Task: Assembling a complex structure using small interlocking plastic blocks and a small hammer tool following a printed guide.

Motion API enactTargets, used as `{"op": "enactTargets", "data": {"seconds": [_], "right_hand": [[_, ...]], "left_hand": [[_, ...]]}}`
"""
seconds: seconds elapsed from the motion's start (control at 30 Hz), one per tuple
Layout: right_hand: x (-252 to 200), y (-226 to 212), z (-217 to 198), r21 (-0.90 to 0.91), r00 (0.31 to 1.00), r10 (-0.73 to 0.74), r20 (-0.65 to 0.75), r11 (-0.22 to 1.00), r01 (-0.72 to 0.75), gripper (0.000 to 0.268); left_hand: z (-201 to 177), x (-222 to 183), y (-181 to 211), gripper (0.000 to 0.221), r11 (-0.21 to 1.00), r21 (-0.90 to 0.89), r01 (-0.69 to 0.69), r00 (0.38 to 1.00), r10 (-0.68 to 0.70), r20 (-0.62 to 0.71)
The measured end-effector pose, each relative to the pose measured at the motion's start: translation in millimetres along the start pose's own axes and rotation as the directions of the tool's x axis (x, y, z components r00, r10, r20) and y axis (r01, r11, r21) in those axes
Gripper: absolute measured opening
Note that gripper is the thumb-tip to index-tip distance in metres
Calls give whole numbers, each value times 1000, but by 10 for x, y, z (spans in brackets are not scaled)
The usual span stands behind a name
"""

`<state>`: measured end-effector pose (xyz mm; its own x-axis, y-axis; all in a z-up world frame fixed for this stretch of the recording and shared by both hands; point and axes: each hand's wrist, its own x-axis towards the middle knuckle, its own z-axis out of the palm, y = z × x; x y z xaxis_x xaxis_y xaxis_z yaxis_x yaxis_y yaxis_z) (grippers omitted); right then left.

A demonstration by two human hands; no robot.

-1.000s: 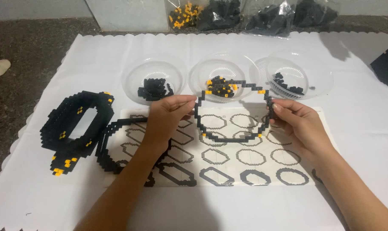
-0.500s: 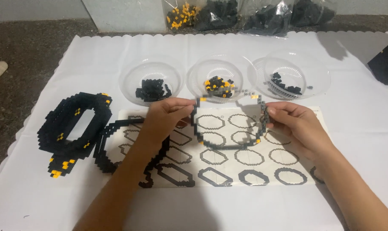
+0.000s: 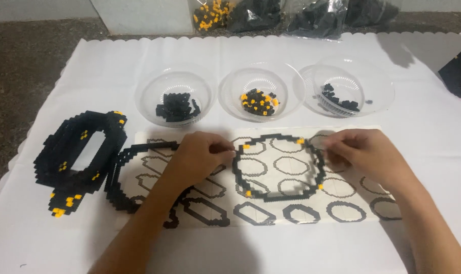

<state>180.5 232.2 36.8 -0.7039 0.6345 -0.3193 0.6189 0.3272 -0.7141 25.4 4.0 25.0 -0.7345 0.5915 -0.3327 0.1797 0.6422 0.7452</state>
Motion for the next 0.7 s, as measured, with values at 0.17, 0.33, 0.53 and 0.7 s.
{"op": "enactTargets", "data": {"seconds": [0.17, 0.33, 0.53, 0.7], "right_hand": [[56, 63, -72, -273, 983, -16, -181, 961, -35, 33], [87, 67, -87, -302, 979, -19, -202, 952, -44, 37], [82, 73, 10, -116, 976, -43, -212, 993, 18, 20], [101, 169, 55, -147, 972, -143, -188, 982, 116, 15]], "left_hand": [[39, 56, -118, 27, 986, 58, -157, 985, 161, -65], [107, 81, -182, 38, 980, 38, -194, 981, 193, 34], [163, 123, -228, 28, 977, 58, -204, 978, 201, 56], [62, 105, -186, 34, 980, 19, -199, 979, 198, 49]]}}
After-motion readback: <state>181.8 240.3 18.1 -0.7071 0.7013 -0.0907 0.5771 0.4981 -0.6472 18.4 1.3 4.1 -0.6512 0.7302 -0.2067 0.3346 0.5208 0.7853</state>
